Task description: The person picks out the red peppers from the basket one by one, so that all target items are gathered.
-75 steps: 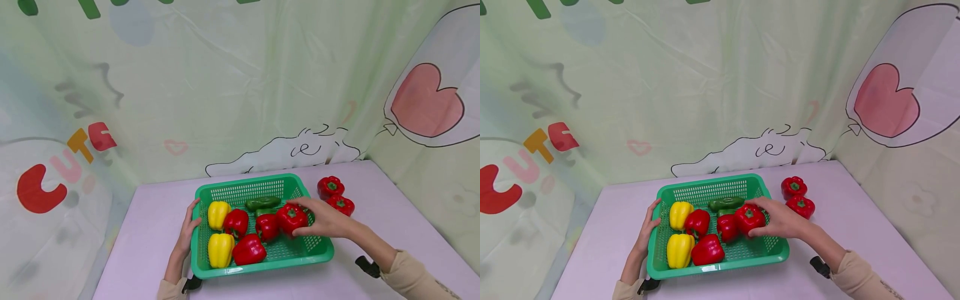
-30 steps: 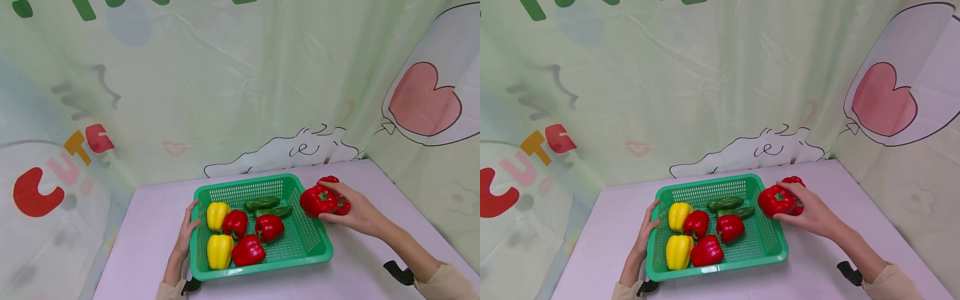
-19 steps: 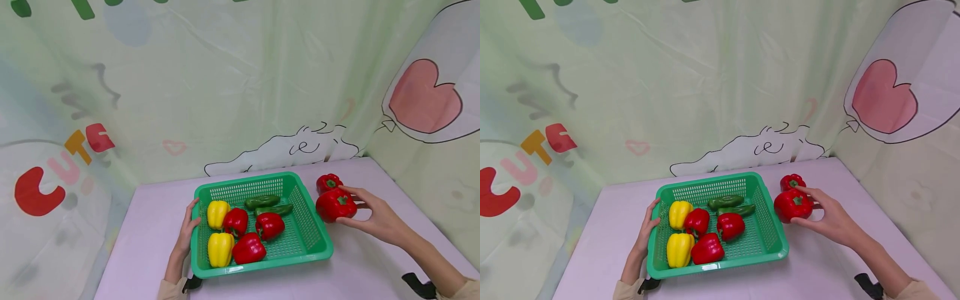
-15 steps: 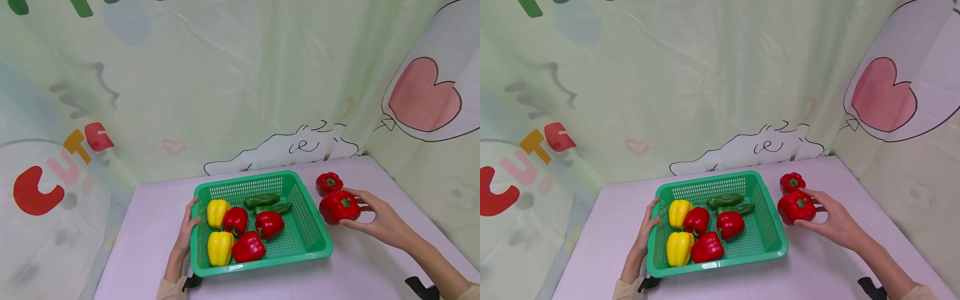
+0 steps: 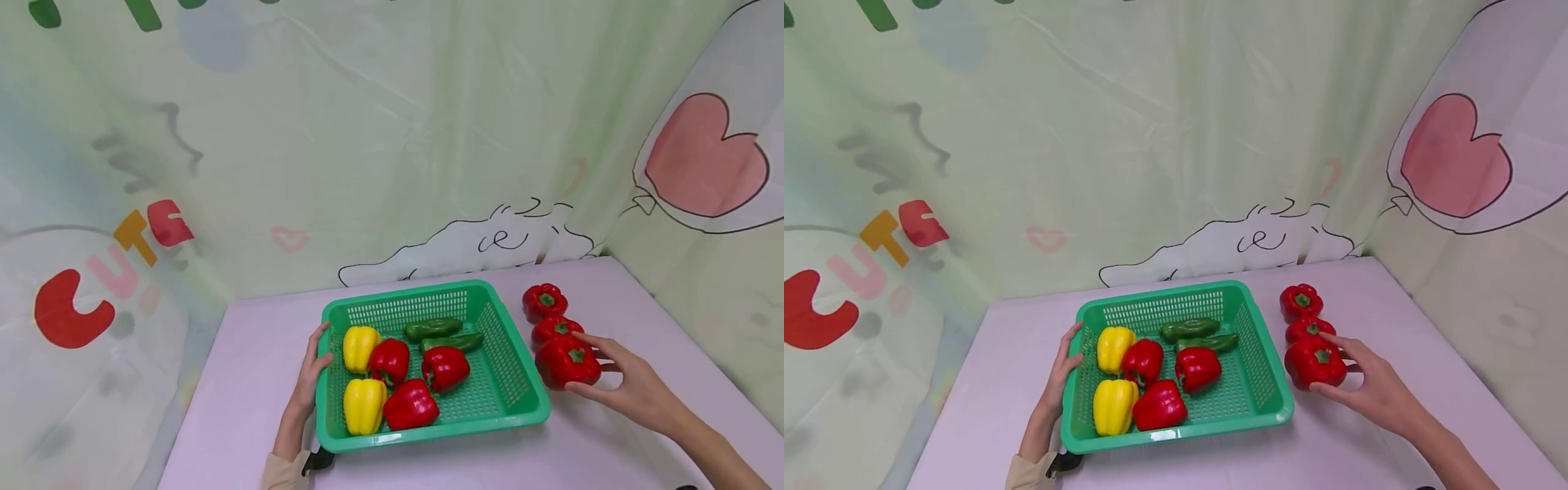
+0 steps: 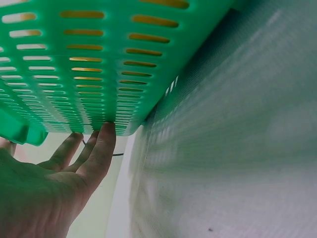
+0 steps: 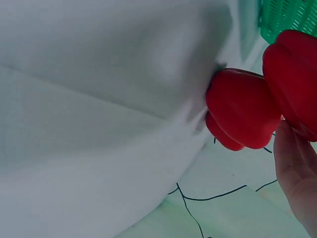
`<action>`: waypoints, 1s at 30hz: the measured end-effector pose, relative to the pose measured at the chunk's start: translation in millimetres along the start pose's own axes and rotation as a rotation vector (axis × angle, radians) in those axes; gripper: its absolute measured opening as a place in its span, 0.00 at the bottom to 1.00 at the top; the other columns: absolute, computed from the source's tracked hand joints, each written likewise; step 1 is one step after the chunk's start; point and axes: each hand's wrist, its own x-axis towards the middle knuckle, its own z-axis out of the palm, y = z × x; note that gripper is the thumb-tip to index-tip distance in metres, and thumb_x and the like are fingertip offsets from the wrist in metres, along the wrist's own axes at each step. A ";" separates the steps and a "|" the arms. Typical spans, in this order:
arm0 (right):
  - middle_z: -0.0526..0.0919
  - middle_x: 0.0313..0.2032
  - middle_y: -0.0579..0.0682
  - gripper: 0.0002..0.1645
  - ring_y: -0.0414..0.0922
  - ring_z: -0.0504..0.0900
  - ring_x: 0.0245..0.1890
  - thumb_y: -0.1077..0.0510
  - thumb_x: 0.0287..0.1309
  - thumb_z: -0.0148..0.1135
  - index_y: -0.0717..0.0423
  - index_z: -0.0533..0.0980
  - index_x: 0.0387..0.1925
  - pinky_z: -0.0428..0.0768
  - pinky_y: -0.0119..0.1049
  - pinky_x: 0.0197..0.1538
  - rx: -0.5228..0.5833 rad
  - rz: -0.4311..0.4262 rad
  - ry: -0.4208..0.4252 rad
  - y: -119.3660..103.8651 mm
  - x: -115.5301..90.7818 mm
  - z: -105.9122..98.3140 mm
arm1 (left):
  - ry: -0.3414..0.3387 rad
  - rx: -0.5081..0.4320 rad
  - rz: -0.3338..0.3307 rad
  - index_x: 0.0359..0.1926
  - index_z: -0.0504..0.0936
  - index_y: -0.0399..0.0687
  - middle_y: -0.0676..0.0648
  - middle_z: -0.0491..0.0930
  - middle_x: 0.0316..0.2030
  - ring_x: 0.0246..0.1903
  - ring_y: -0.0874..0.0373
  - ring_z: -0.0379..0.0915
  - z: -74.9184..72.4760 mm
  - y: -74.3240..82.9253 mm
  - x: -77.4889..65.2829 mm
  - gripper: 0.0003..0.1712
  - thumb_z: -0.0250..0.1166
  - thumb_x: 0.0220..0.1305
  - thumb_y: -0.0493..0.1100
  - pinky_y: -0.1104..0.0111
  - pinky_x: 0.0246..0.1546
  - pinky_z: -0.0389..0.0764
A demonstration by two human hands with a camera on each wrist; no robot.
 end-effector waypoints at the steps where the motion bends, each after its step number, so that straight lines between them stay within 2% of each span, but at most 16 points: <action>1: 0.76 0.52 0.58 0.48 0.17 0.64 0.45 0.58 0.36 0.83 0.65 0.70 0.61 0.80 0.27 0.35 -0.001 0.003 -0.001 1.8 -0.6 0.8 | 0.001 -0.003 -0.001 0.76 0.48 0.54 0.40 0.48 0.75 0.67 0.38 0.54 0.4 0.0 -0.2 0.32 0.42 0.75 0.43 0.50 0.61 0.66; 7: 0.77 0.53 0.64 0.50 0.18 0.64 0.44 0.58 0.35 0.83 0.65 0.69 0.62 0.80 0.28 0.34 -0.017 0.042 -0.019 8.4 -5.1 1.8 | -0.009 -0.016 0.001 0.76 0.48 0.54 0.39 0.47 0.75 0.67 0.38 0.53 1.5 -0.9 -0.6 0.32 0.42 0.75 0.43 0.49 0.61 0.67; 9: 0.76 0.53 0.66 0.51 0.26 0.69 0.46 0.57 0.36 0.83 0.66 0.68 0.63 0.80 0.29 0.33 -0.027 0.069 -0.040 9.4 -7.3 1.8 | -0.009 -0.016 -0.003 0.76 0.48 0.54 0.39 0.47 0.75 0.67 0.38 0.53 1.8 -1.1 -0.9 0.32 0.42 0.75 0.43 0.50 0.61 0.67; 12: 0.75 0.54 0.66 0.52 0.28 0.68 0.46 0.54 0.36 0.83 0.65 0.68 0.64 0.80 0.30 0.34 -0.041 0.097 -0.054 10.4 -10.6 2.4 | -0.009 -0.016 -0.006 0.76 0.48 0.54 0.39 0.47 0.75 0.67 0.38 0.53 1.9 -1.1 -1.2 0.31 0.42 0.75 0.42 0.51 0.61 0.67; 14: 0.75 0.54 0.65 0.52 0.26 0.67 0.47 0.54 0.36 0.83 0.65 0.68 0.64 0.80 0.30 0.33 -0.045 0.096 -0.052 11.7 -12.7 3.3 | -0.008 -0.017 -0.004 0.76 0.48 0.54 0.39 0.47 0.75 0.67 0.38 0.53 1.9 -1.0 -1.3 0.31 0.42 0.75 0.42 0.50 0.61 0.67; 16: 0.76 0.54 0.64 0.52 0.17 0.60 0.46 0.53 0.35 0.83 0.64 0.68 0.63 0.81 0.30 0.34 -0.047 0.090 -0.042 13.4 -14.9 4.9 | -0.008 -0.017 0.000 0.76 0.48 0.53 0.39 0.47 0.75 0.68 0.38 0.53 1.8 -0.7 -1.5 0.31 0.42 0.75 0.42 0.48 0.62 0.66; 18: 0.76 0.53 0.64 0.52 0.15 0.59 0.46 0.54 0.35 0.84 0.64 0.68 0.63 0.81 0.30 0.34 -0.045 0.082 -0.036 15.8 -17.2 6.8 | -0.005 -0.014 0.002 0.76 0.48 0.53 0.39 0.47 0.75 0.68 0.38 0.52 1.6 -0.4 -1.8 0.31 0.41 0.75 0.42 0.47 0.62 0.65; 30: 0.76 0.52 0.64 0.52 0.14 0.57 0.46 0.53 0.34 0.84 0.64 0.69 0.63 0.80 0.28 0.33 -0.061 0.088 -0.023 26.4 -22.6 12.5 | -0.012 -0.018 -0.007 0.76 0.48 0.55 0.40 0.46 0.75 0.68 0.37 0.52 -0.7 1.2 -1.5 0.32 0.42 0.75 0.43 0.43 0.61 0.65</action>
